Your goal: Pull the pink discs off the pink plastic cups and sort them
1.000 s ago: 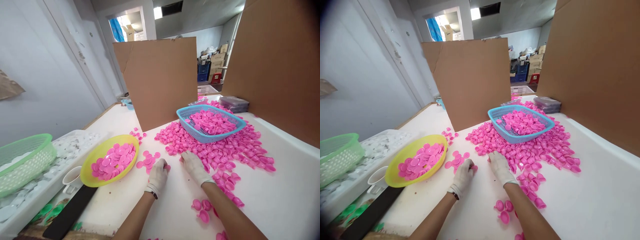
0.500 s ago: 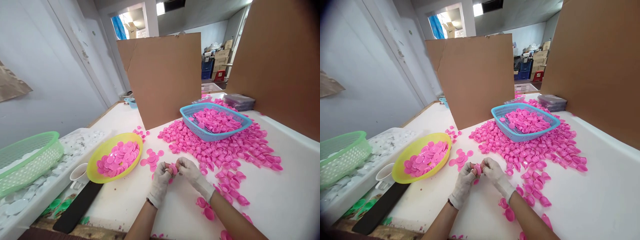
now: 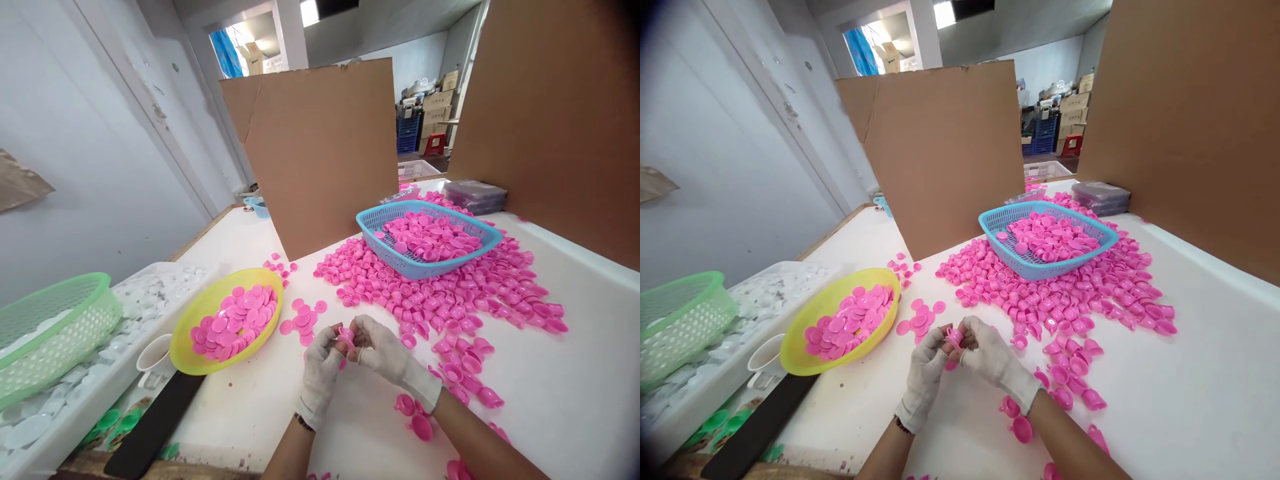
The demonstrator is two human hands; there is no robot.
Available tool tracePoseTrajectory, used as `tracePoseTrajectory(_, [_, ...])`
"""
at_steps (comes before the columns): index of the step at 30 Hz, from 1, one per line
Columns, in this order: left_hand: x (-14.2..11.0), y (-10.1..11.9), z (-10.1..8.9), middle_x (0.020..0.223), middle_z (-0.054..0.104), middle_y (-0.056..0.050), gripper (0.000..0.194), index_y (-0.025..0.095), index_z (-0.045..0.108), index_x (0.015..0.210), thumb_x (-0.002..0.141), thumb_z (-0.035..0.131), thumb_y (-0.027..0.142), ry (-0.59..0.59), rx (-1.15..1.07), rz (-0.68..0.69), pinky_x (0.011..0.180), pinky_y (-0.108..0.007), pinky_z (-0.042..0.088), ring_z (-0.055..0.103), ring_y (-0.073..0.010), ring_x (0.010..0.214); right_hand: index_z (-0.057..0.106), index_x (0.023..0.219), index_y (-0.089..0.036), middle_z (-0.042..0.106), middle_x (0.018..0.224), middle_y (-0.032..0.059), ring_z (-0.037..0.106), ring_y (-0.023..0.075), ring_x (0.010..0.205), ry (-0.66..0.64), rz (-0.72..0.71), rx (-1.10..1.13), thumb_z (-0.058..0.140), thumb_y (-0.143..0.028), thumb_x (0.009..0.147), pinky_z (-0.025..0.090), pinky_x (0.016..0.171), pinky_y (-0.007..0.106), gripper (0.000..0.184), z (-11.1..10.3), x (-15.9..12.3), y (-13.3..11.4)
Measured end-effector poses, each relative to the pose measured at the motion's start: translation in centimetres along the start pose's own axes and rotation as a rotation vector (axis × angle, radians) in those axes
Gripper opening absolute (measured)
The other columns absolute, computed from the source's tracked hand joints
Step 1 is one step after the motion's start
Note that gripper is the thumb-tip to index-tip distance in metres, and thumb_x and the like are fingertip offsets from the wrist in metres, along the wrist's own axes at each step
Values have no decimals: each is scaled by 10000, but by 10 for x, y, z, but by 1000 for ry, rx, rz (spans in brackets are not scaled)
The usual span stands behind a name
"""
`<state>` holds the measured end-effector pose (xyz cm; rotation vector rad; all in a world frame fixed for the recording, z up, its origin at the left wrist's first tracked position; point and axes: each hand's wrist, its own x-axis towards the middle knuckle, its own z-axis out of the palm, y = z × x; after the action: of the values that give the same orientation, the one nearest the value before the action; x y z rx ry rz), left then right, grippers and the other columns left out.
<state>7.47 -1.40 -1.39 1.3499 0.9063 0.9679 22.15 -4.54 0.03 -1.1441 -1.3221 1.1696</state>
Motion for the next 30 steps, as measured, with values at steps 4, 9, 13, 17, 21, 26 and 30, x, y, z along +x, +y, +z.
tracePoseTrajectory(4, [-3, 3, -1, 867, 656, -23, 182, 185, 610, 975, 825, 556, 273, -26, 67, 106, 691, -253, 486, 586, -148, 766, 476, 828, -211, 584, 751, -16, 562, 145, 710, 65, -82, -263, 583, -211, 784, 442, 647, 274, 116, 2, -5, -6])
tracePoseTrajectory(9, [-3, 1, 0, 875, 666, -30, 159, 195, 608, 963, 826, 533, 224, 24, 166, 216, 714, -265, 497, 605, -156, 773, 459, 794, -215, 550, 731, -14, 527, 145, 684, 128, -177, -462, 505, -152, 809, 419, 642, 276, 79, 5, -4, -1])
tracePoseTrajectory(13, [-3, 2, -2, 932, 647, -58, 143, 193, 611, 929, 803, 547, 213, 62, 215, 235, 734, -276, 503, 603, -179, 839, 474, 871, -221, 595, 794, -2, 565, 152, 726, 83, -123, -345, 511, -224, 835, 443, 664, 275, 52, 3, 0, 4])
tracePoseTrajectory(17, [-3, 4, -4, 881, 649, -55, 138, 185, 605, 915, 801, 568, 253, 17, 164, 172, 690, -268, 506, 606, -173, 789, 495, 855, -219, 589, 777, -12, 564, 146, 719, 49, -119, -323, 500, -246, 847, 438, 651, 265, 28, 4, 0, 4])
tracePoseTrajectory(21, [-1, 2, -5, 823, 661, -42, 132, 179, 614, 874, 794, 583, 279, 21, 170, 137, 672, -260, 501, 606, -163, 741, 457, 751, -218, 529, 696, -31, 514, 134, 655, 101, -141, -392, 513, -229, 826, 401, 584, 248, 95, 6, 0, 9])
tracePoseTrajectory(26, [0, 4, -8, 871, 658, -48, 210, 176, 585, 967, 780, 596, 273, -56, 44, 72, 641, -260, 509, 611, -160, 747, 482, 823, -222, 568, 773, -6, 553, 153, 715, 78, -190, -429, 513, -232, 829, 445, 650, 271, 33, 2, 1, 12])
tracePoseTrajectory(30, [-3, 9, -10, 929, 637, -56, 231, 187, 571, 995, 774, 573, 255, -70, 46, 124, 691, -286, 530, 614, -179, 837, 497, 827, -227, 591, 819, 27, 566, 178, 774, 48, -335, -542, 542, -218, 819, 452, 711, 303, 47, 2, -1, 4])
